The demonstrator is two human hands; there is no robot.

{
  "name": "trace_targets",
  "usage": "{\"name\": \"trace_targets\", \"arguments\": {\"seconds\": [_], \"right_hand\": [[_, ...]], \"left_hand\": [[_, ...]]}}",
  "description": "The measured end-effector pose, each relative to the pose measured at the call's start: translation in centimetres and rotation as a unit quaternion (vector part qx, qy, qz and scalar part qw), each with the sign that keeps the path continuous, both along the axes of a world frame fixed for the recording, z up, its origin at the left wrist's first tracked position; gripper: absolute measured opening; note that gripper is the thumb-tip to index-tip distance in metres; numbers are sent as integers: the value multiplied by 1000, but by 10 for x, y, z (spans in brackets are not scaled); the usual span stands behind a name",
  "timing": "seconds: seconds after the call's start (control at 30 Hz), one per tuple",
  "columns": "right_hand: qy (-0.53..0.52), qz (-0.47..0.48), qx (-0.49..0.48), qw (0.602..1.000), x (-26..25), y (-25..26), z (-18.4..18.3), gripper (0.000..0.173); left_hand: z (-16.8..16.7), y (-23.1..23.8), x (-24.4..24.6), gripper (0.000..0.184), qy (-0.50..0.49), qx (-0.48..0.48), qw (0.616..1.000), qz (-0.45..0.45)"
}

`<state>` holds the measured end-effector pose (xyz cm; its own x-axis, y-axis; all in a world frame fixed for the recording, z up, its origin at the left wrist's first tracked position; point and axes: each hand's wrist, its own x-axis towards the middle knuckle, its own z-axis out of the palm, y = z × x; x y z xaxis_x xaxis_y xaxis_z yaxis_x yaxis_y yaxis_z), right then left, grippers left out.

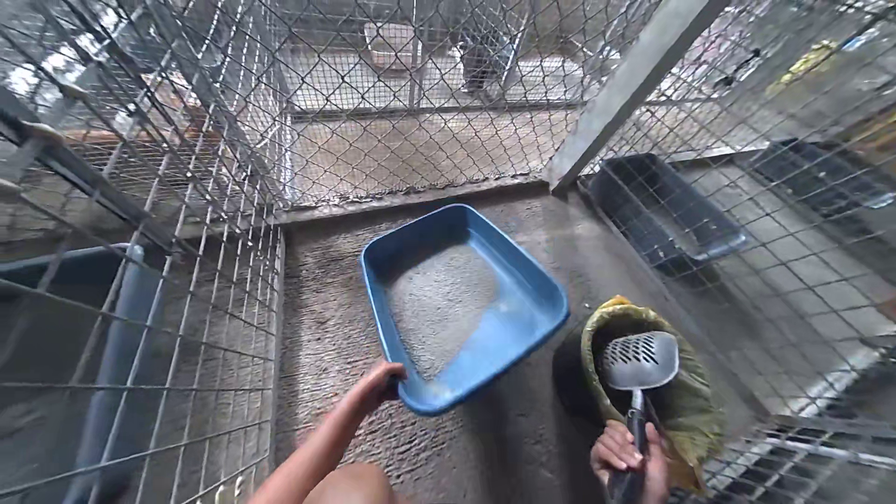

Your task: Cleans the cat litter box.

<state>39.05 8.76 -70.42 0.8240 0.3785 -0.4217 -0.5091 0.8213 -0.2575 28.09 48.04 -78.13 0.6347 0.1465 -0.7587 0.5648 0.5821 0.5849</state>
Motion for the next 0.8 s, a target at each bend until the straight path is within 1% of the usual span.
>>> {"name": "trace_targets", "arguments": {"seconds": [0.07, 0.1, 0.13, 0.17, 0.2, 0.23, 0.3, 0.33, 0.37, 0.4, 0.43, 0.5, 0.53, 0.57, 0.6, 0.63, 0.67, 0.73, 0.8], "right_hand": [[-24, 22, -6, 999, 0, 3, 5, 57], [-36, 37, -40, 998, 0, 6, 9, 57], [-46, 52, -104, 992, 1, 10, 14, 58], [-59, 69, -180, 979, 1, 16, 19, 59], [-74, 85, -250, 962, 1, 24, 23, 54], [-93, 100, -309, 941, -1, 32, 25, 46], [-152, 162, -391, 893, -8, 45, 24, 23], [-170, 210, -416, 869, -11, 55, 24, 28], [-174, 256, -440, 843, -13, 69, 24, 37], [-169, 295, -475, 812, -11, 86, 21, 41], [-161, 325, -516, 776, -7, 104, 15, 43], [-161, 375, -606, 683, 6, 141, -10, 45], [-164, 400, -645, 630, 16, 160, -25, 48], [-158, 420, -676, 584, 28, 180, -39, 52], [-150, 430, -699, 551, 40, 201, -52, 55], [-143, 435, -716, 528, 51, 221, -63, 58], [-137, 439, -726, 511, 60, 239, -73, 60], [-138, 457, -724, 497, 66, 273, -92, 59], [-153, 484, -709, 489, 57, 305, -99, 61]], "left_hand": [[-29, -9, -11, 57, 21, 42, 998, -45], [-45, -11, -17, 66, 37, 57, 996, -64], [-58, -10, -23, 69, 51, 59, 994, -78], [-67, -6, -27, 67, 60, 54, 993, -86], [-72, 2, -25, 65, 63, 52, 993, -85], [-74, 10, -18, 67, 59, 51, 994, -70], [-76, 26, 2, 79, 47, 87, 995, -6], [-79, 33, 12, 80, 47, 131, 990, -1], [-79, 35, 19, 79, 54, 176, 983, -19], [-75, 29, 23, 82, 59, 203, 976, -47], [-71, 16, 21, 84, 60, 207, 974, -76], [-66, -21, 5, 92, 64, 184, 974, -113], [-67, -36, -6, 96, 65, 166, 979, -103], [-68, -46, -16, 100, 62, 151, 984, -67], [-71, -49, -22, 100, 57, 136, 989, -13], [-75, -48, -23, 95, 55, 133, 989, 35], [-78, -43, -22, 94, 53, 145, 987, 42], [-83, -34, -15, 100, 72, 197, 977, -37], [-78, -31, -9, 104, 93, 213, 969, -85]]}}
